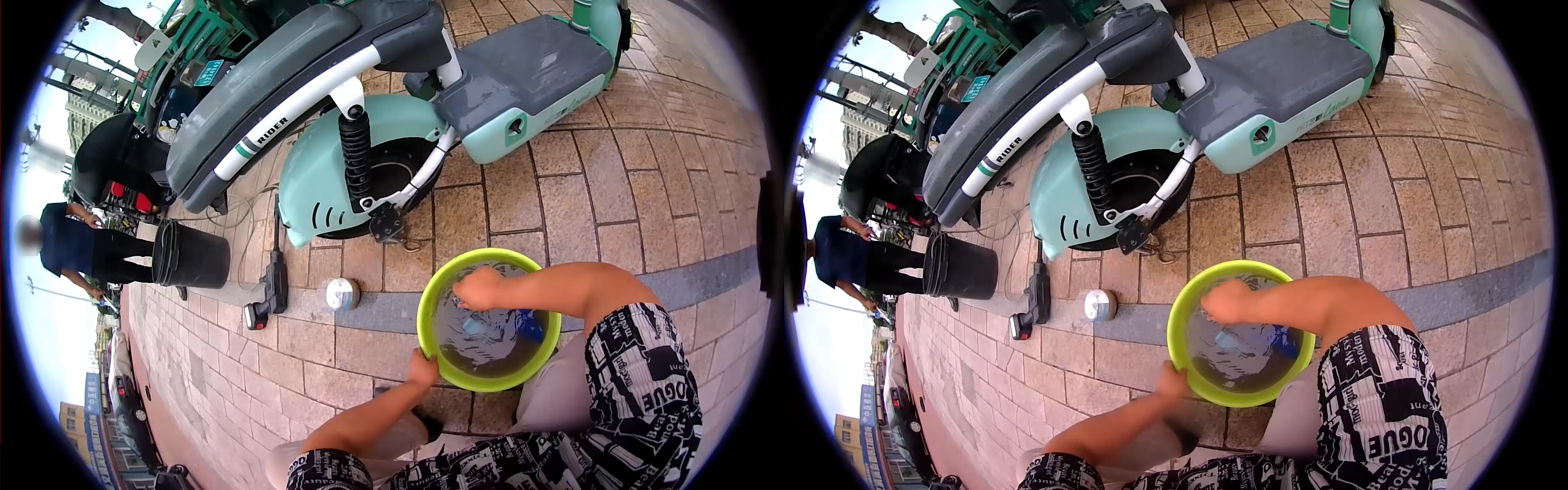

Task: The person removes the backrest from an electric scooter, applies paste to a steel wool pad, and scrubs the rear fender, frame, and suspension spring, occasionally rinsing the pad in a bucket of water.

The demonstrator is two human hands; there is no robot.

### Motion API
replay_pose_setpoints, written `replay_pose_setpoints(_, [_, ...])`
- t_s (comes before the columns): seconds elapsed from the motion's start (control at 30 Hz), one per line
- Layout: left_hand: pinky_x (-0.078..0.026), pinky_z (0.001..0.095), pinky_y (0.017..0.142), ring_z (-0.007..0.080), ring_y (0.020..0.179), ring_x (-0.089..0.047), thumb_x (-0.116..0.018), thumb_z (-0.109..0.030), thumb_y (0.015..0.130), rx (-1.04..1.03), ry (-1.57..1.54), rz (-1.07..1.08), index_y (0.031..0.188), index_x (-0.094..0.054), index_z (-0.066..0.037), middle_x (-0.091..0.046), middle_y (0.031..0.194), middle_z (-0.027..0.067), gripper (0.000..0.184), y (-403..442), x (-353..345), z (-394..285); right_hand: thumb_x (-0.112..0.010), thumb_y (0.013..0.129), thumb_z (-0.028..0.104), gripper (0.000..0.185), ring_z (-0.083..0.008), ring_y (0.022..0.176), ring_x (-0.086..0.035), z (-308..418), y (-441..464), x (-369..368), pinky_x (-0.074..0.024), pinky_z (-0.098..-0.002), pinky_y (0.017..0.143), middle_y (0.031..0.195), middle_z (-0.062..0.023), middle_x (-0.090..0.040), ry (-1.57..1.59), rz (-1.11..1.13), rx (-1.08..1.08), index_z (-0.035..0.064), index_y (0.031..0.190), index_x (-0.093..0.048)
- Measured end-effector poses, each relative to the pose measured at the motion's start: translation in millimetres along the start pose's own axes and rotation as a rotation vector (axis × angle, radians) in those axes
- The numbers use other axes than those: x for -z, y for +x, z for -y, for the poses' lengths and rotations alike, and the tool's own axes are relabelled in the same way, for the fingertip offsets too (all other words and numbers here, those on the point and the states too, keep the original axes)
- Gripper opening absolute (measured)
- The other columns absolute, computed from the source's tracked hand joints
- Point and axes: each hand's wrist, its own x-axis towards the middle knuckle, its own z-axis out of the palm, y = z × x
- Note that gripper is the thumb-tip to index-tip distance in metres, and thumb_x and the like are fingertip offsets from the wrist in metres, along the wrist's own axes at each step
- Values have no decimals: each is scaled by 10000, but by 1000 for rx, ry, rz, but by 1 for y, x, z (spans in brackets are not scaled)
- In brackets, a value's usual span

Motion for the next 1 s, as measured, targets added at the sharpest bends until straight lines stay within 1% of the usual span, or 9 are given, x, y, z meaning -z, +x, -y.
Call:
replay_pose_setpoints(0.1, [-512,491,876,444,1027,-649,-651,-198,891,-35,-49,2,1139,-540,28,-668,1070,281,353,9,12,-12,-622,906,383,320,-347,953,-679,-1,-7,21,-551,-472,756,1009,-182,-695,-70,30,-102,78,973,-691])
replay_pose_setpoints(0.27, [-502,500,887,460,1025,-637,-633,-191,903,-72,-131,24,1153,-525,22,-661,1071,285,345,48,7,7,-641,856,265,259,-341,1132,-590,-45,-12,25,-544,-424,866,1164,-115,-657,-20,-364,-233,87,1026,-721])
replay_pose_setpoints(0.4, [-498,508,896,461,1033,-633,-616,-201,909,-104,-72,-16,1170,-517,14,-662,1082,284,352,58,17,-5,-612,813,167,373,-315,1160,-620,-68,-40,59,-517,-423,934,1219,-102,-672,4,-202,-554,128,1176,-689])
replay_pose_setpoints(0.47, [-499,511,899,456,1045,-633,-607,-212,913,-82,-73,-3,1175,-516,10,-661,1095,285,355,57,25,-14,-626,794,180,427,-340,1118,-647,-76,-54,67,-520,-467,917,1200,-191,-673,124,-81,-734,90,1209,-674])
replay_pose_setpoints(0.57, [-504,508,902,461,1047,-634,-601,-204,917,-147,4,-45,1194,-499,17,-657,1101,295,369,63,24,-18,-642,779,157,479,-332,1076,-670,-125,-56,29,-553,-473,832,1099,-232,-698,126,52,-629,22,1239,-633])
replay_pose_setpoints(0.63, [-506,506,906,462,1045,-635,-596,-200,919,-129,28,-59,1207,-487,22,-655,1099,301,379,57,29,-28,-690,817,181,544,-338,1055,-677,-117,-68,37,-573,-486,753,1170,-242,-667,559,263,-784,-39,1296,-557])
replay_pose_setpoints(0.77, [-512,508,908,454,1061,-632,-588,-174,913,-101,84,-63,1205,-464,26,-647,1110,301,376,52,33,-43,-703,904,275,675,-379,1100,-638,-110,-82,31,-563,-557,748,1410,-252,-498,917,163,-929,-20,1435,-408])
replay_pose_setpoints(0.87, [-515,509,905,447,1073,-629,-595,-164,895,-120,78,-81,1190,-457,21,-641,1126,295,375,67,31,-44,-745,871,235,701,-371,1095,-641,-130,-73,-18,-547,-547,804,1399,-231,-513,781,-169,-872,5,1443,-409])
replay_pose_setpoints(1.0, [-520,500,910,454,1070,-628,-600,-146,868,-175,97,-85,1180,-449,31,-630,1127,312,389,70,33,-62,-783,793,126,512,-296,962,-675,-148,-79,-19,-533,-421,824,1109,-189,-670,622,-293,-801,-5,1248,-589])
